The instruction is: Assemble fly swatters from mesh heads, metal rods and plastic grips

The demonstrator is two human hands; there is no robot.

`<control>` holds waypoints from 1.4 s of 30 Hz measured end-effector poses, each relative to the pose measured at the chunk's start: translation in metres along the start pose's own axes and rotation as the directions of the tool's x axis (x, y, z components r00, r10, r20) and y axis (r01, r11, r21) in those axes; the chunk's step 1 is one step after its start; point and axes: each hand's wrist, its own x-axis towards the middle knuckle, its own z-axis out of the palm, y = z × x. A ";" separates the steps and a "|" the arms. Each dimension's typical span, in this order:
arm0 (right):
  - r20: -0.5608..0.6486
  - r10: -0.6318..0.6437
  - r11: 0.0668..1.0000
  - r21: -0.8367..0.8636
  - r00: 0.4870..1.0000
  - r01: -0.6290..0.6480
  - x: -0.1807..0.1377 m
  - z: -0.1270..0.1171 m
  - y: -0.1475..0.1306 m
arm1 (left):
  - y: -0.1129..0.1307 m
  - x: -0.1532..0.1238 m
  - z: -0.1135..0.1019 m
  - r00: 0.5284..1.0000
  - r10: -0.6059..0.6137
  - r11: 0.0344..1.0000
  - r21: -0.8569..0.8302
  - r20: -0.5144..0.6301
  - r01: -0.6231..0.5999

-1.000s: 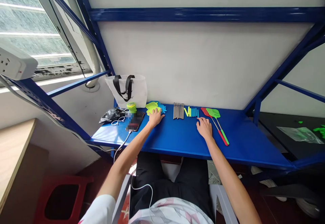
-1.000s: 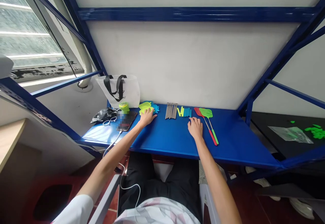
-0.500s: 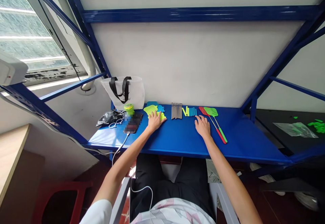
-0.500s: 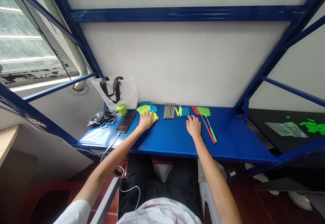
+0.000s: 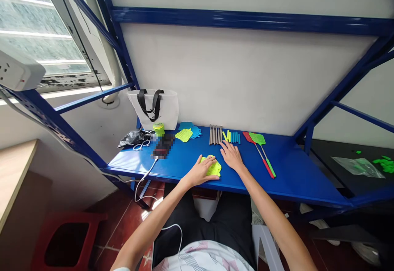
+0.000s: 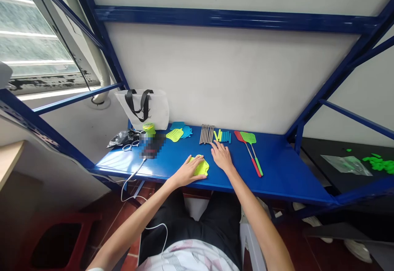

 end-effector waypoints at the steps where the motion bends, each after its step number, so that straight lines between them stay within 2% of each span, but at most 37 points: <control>1: 0.015 -0.005 1.000 -0.001 1.000 0.005 0.006 0.002 -0.006 | -0.001 0.001 -0.002 1.000 0.011 1.000 -0.022 0.006 -0.011; 5: 0.097 0.020 1.000 -0.008 0.995 -0.020 0.027 0.006 -0.015 | -0.018 0.004 -0.015 0.998 -0.051 0.999 -0.009 -0.049 0.050; 7: 0.133 0.016 1.000 0.006 0.991 -0.017 0.026 0.006 -0.014 | -0.029 0.003 -0.021 0.992 -0.079 0.997 -0.012 -0.096 0.079; 10: 0.132 -0.036 0.998 0.064 0.991 0.028 0.003 0.004 -0.015 | -0.042 0.002 -0.027 0.979 -0.114 0.993 -0.049 -0.169 0.107; 12: 0.078 -0.071 0.992 0.110 0.994 0.063 -0.023 -0.001 -0.020 | -0.045 0.002 -0.026 0.969 -0.143 0.990 -0.036 -0.201 0.139; 15: -0.027 -0.095 0.980 0.171 0.995 0.098 -0.057 -0.011 -0.034 | -0.042 0.001 -0.023 0.967 -0.151 0.987 0.019 -0.206 0.158; 18: -0.033 -0.132 0.969 0.206 0.991 0.136 -0.070 -0.019 -0.044 | -0.037 0.001 -0.022 0.968 -0.136 0.989 0.031 -0.211 0.146; 21: -0.013 -0.157 0.960 0.231 0.988 0.156 -0.066 -0.019 -0.046 | -0.036 0.002 -0.024 0.964 -0.139 0.990 0.002 -0.226 0.143; 27: -0.047 -0.132 0.971 0.195 0.990 0.139 -0.063 -0.013 -0.043 | -0.036 0.005 -0.025 0.968 -0.118 0.992 0.008 -0.220 0.122; 34: -0.016 -0.249 0.944 0.221 0.968 0.246 -0.070 -0.026 -0.048 | -0.036 0.003 -0.030 0.980 -0.014 0.996 -0.088 -0.199 -0.004; 38: 0.046 -0.330 0.926 0.208 0.943 0.315 -0.072 -0.030 -0.051 | -0.035 0.001 -0.028 0.973 -0.060 0.998 -0.049 -0.223 0.051; 40: 0.038 -0.299 0.935 0.210 0.953 0.285 -0.070 -0.029 -0.048 | -0.034 0.000 -0.027 0.971 -0.065 0.998 -0.016 -0.229 0.063; 42: -0.011 -0.178 0.966 0.189 0.984 0.177 -0.061 -0.024 -0.042 | -0.033 0.000 -0.027 0.972 -0.056 0.998 0.000 -0.230 0.057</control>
